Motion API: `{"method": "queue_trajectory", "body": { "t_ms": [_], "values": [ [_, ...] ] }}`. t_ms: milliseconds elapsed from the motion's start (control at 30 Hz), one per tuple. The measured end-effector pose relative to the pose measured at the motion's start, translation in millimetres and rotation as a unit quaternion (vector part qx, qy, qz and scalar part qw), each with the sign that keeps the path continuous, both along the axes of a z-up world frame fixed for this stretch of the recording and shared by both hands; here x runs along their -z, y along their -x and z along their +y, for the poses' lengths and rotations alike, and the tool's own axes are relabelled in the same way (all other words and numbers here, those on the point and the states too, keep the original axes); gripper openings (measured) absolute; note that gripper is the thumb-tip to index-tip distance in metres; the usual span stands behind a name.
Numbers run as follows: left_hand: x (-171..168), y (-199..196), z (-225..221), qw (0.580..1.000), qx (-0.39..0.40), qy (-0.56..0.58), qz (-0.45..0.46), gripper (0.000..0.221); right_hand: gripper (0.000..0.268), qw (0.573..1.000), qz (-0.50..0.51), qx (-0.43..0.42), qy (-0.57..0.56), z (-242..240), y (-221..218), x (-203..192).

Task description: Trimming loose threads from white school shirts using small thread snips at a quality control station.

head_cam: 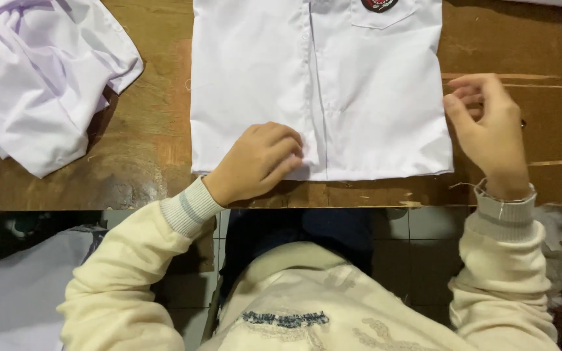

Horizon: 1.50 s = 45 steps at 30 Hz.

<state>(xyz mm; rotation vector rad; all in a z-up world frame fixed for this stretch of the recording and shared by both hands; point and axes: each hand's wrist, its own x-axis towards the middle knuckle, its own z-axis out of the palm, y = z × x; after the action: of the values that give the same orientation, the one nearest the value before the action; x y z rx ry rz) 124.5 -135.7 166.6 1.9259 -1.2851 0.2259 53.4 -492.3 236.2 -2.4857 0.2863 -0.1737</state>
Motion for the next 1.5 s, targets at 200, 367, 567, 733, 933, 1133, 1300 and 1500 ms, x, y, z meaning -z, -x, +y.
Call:
{"method": "queue_trajectory", "body": {
  "t_ms": [200, 367, 567, 733, 933, 1133, 1300, 1500],
  "values": [
    [11, -1, -3, 0.98, 0.034, -0.15, -0.126, 0.033, 0.043, 0.986, 0.046, 0.067, 0.145, -59, -6, 22],
    [-17, -14, -10, 0.979, 0.091, -0.173, -0.051, 0.026, 0.038, 0.978, 0.006, 0.035, 0.208, -129, -1, 88],
    [-6, -63, -42, 0.988, 0.064, -0.128, 0.062, 0.016, 0.026, 0.944, -0.037, 0.045, 0.324, -164, -2, 113],
    [24, -88, -82, 0.99, 0.018, -0.114, -0.084, 0.038, 0.019, 0.96, -0.047, 0.102, 0.256, -115, -15, 62],
    [39, -83, -93, 0.984, 0.028, -0.155, -0.078, 0.02, 0.013, 0.997, -0.041, -0.061, -0.036, 14, -54, -18],
    [37, -118, -112, 0.99, -0.119, -0.032, 0.072, 0.019, 0.02, 0.962, -0.043, -0.183, -0.196, 48, -133, 29],
    [73, -142, -134, 0.965, -0.235, -0.093, 0.075, 0.044, 0.024, 0.969, -0.12, -0.186, -0.108, 43, -173, 81],
    [75, -143, -122, 0.966, -0.219, -0.085, 0.107, 0.042, 0.027, 0.961, -0.201, -0.187, -0.039, 45, -167, 99]
  ]
}}
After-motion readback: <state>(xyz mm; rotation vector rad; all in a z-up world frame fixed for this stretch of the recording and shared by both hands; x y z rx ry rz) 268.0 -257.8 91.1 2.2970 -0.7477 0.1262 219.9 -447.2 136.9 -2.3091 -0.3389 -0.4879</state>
